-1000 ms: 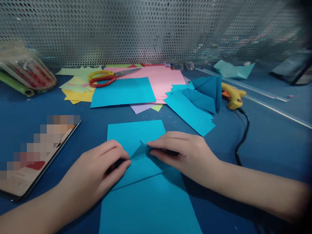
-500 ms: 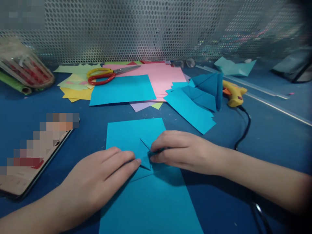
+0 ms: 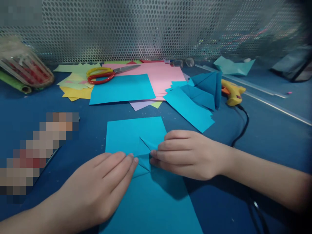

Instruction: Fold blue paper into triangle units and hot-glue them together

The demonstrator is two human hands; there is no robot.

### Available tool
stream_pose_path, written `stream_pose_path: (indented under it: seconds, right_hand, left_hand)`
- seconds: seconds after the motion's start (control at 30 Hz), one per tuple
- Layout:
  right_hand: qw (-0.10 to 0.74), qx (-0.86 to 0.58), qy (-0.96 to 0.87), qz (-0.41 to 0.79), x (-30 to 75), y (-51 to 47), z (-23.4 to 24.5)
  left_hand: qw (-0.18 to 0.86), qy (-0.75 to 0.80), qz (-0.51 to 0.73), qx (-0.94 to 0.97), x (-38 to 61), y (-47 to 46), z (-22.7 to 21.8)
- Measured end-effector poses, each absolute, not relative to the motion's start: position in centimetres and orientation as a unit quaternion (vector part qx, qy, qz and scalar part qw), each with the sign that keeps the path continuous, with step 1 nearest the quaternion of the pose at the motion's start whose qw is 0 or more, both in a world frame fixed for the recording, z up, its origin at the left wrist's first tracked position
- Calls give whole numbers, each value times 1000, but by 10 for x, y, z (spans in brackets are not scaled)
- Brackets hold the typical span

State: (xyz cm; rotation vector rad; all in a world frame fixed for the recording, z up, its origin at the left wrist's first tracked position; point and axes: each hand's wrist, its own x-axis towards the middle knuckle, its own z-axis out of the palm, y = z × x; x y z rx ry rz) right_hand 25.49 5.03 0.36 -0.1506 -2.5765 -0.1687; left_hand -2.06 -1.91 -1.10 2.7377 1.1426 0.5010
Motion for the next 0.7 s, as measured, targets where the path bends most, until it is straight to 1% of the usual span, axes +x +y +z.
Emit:
stream_pose_path:
  seconds: [0.17,0.3,0.37,0.5,0.6,0.7]
  right_hand:
    - [260,-64,-962,-55,256,49,6]
    - [225,-73,-971,-21,259,51,10]
    - [212,-78,-974,7,262,52,11]
    - [197,-94,-975,39,265,52,11]
    - [187,-107,-976,35,264,51,10]
    - [197,-111,-974,29,263,49,10]
  left_hand:
    - [-12,310,134,941,-18,-14,-3]
    - [-121,177,117,970,-13,1,8]
    - [-149,147,125,970,-11,5,11]
    - [-145,159,129,968,-12,5,11]
    - [-133,163,131,969,-14,4,11]
    - [-106,180,128,969,-14,7,12]
